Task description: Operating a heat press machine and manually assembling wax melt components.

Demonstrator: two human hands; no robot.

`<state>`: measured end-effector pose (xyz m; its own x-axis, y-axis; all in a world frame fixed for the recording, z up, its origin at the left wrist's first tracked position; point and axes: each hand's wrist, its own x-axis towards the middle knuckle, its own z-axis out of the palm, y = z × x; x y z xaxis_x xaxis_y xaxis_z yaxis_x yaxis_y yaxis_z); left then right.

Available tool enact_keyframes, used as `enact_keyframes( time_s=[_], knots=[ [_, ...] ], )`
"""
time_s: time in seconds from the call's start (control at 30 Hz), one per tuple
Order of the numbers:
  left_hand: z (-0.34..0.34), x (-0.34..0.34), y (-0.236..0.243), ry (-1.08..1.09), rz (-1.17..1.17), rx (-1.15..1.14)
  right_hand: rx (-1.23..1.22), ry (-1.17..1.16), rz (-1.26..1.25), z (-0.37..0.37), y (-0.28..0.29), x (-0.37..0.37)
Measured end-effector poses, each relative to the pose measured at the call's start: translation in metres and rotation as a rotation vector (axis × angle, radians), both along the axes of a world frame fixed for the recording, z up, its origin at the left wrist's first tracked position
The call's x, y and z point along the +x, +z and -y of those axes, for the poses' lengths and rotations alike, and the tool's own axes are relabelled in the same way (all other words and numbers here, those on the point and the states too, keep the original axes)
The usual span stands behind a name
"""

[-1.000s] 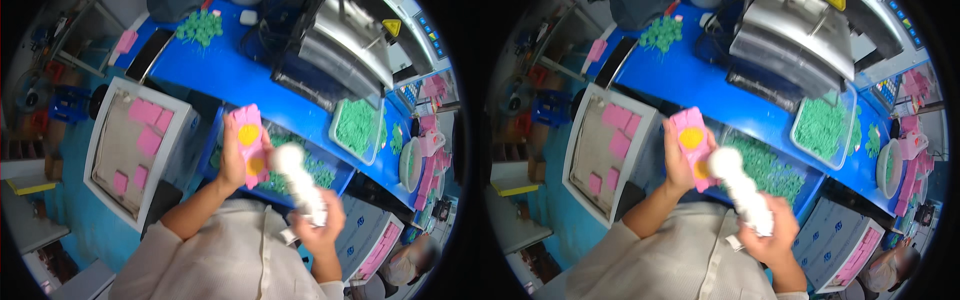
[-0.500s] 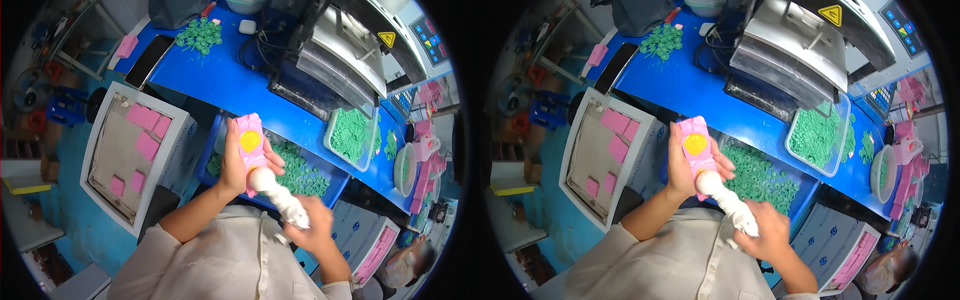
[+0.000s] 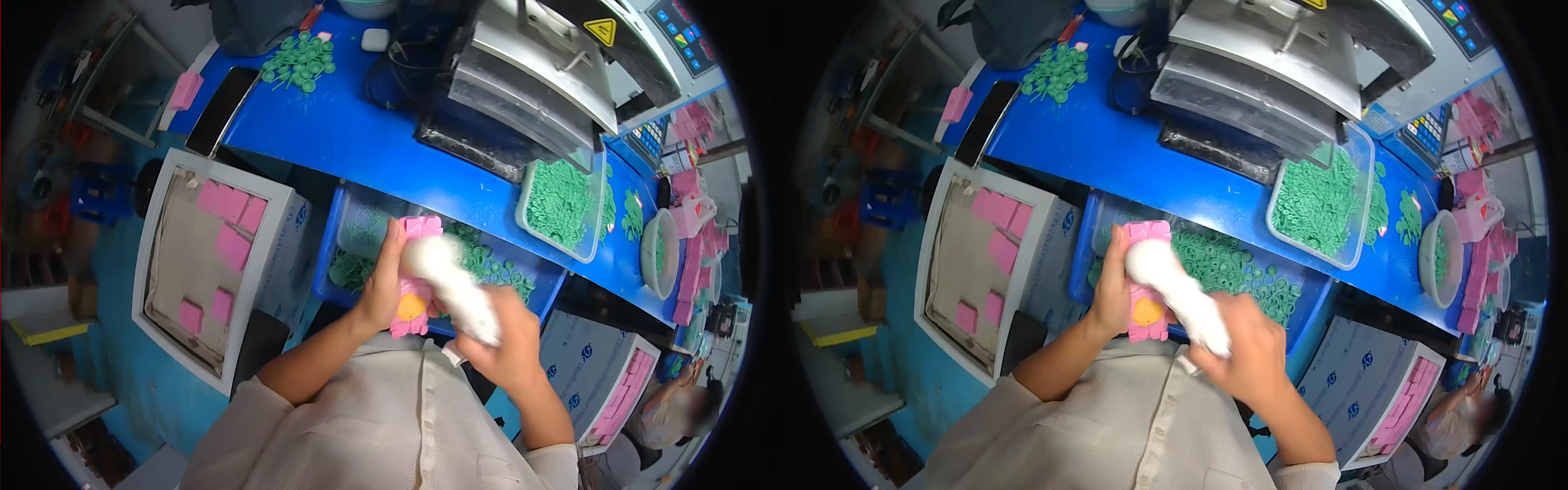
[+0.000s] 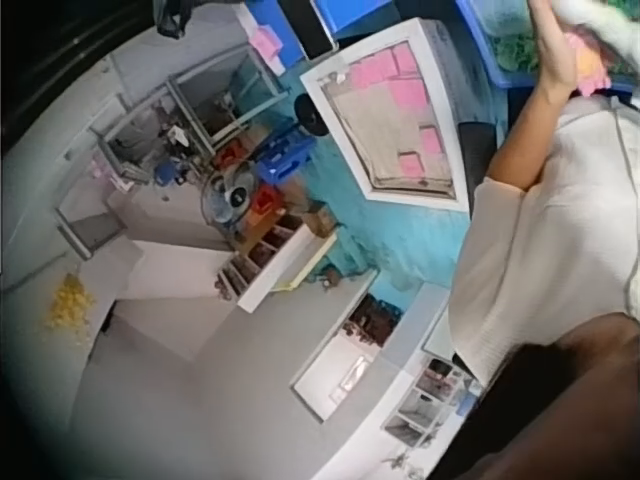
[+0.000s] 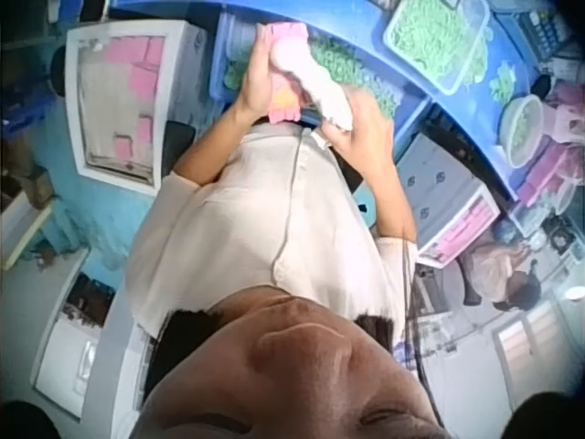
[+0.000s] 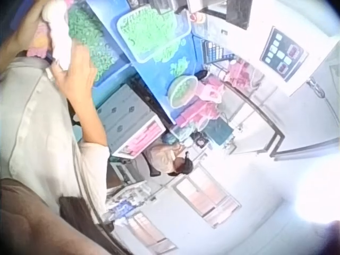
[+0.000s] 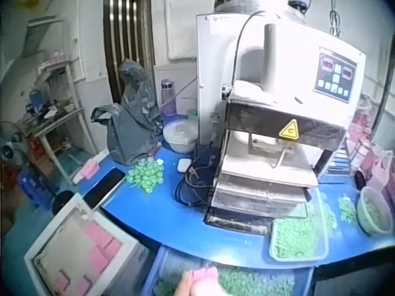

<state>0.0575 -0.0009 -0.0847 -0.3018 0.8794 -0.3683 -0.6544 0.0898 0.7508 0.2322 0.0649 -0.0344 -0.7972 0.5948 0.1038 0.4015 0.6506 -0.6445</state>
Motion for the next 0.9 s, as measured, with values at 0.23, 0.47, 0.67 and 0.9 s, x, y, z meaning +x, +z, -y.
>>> enact_keyframes(
  time_s=[0.23,0.47,0.67,0.9],
  knots=[
    [0.005,-0.016,-0.004,-0.119,0.133,-0.049,-0.026,-0.365,0.299,-0.010,-0.048,0.075],
    [0.003,-0.009,0.001,-0.168,0.215,0.053,0.124,-0.071,0.124,0.012,-0.034,0.046],
    [0.016,0.024,0.001,-0.066,-0.324,0.171,0.105,0.060,-0.360,0.009,-0.021,-0.012],
    [0.025,0.006,0.023,-0.093,-1.111,0.403,-0.266,-0.123,-0.524,0.008,-0.016,-0.007]
  ],
)
